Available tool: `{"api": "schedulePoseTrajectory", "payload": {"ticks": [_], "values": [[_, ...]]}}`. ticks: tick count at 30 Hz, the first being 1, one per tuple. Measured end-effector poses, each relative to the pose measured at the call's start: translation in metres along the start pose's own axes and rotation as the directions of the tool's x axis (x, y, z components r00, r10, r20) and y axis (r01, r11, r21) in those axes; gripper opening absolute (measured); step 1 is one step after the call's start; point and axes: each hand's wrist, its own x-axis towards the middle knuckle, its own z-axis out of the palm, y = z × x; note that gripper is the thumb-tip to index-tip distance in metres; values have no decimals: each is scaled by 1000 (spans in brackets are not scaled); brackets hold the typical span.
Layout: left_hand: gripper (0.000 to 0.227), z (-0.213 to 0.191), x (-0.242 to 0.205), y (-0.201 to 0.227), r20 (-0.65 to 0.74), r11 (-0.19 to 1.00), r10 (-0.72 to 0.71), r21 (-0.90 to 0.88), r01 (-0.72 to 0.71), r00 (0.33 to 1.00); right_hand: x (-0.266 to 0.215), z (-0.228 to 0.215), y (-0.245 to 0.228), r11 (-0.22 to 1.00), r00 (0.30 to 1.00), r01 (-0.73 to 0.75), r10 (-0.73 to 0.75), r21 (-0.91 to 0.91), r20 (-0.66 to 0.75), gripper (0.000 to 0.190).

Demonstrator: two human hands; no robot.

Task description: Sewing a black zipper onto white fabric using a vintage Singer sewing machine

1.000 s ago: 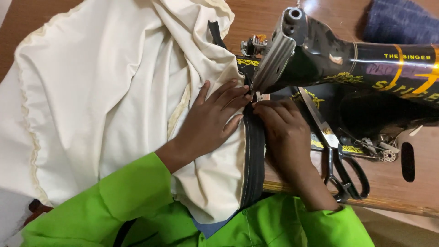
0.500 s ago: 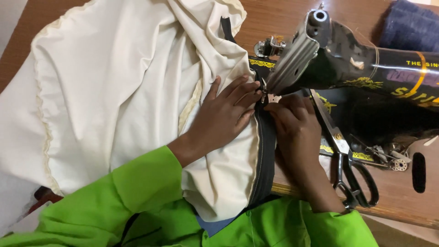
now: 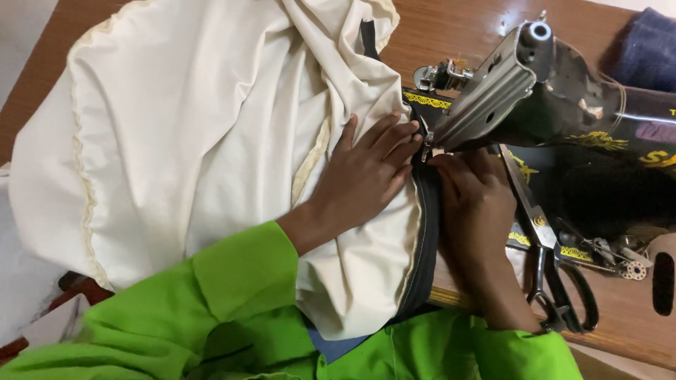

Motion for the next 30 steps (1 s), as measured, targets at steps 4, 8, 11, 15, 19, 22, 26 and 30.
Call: {"api": "schedulePoseTrajectory", "payload": {"ticks": [4,8,11,15,19,22,26,30], "values": [[31,2,2,0,-3,1000,-14,15,14,1000,0,6,4,1000,1000,-6,6,8,-14,9],[35,5,3,-1,-1,1000,5,25,-5,1000,-3,10,6,998,998,-52,52,29,-19,9],[36,7,5,-3,3,999,15,30,-15,1000,-3,2,-7,991,992,-123,124,49,-15,8],[37,5,6,-4,24,1000,2,1,-2,1000,-26,-4,-14,963,963,-267,267,22,-23,13],[40,7,8,-10,93,1000,-4,-6,4,996,-37,-44,-56,906,913,-407,401,116,68,16],[39,4,10,-9,110,1000,25,9,-26,994,-47,-59,-80,786,818,-572,529,232,224,24],[50,-26,0,19,288,981,-189,11,194,939,-41,-66,-100,507,599,-800,698,320,391,17],[81,-68,-46,22,329,886,-462,149,438,824,-58,-54,-110,-128,461,-764,577,632,674,13]]}}
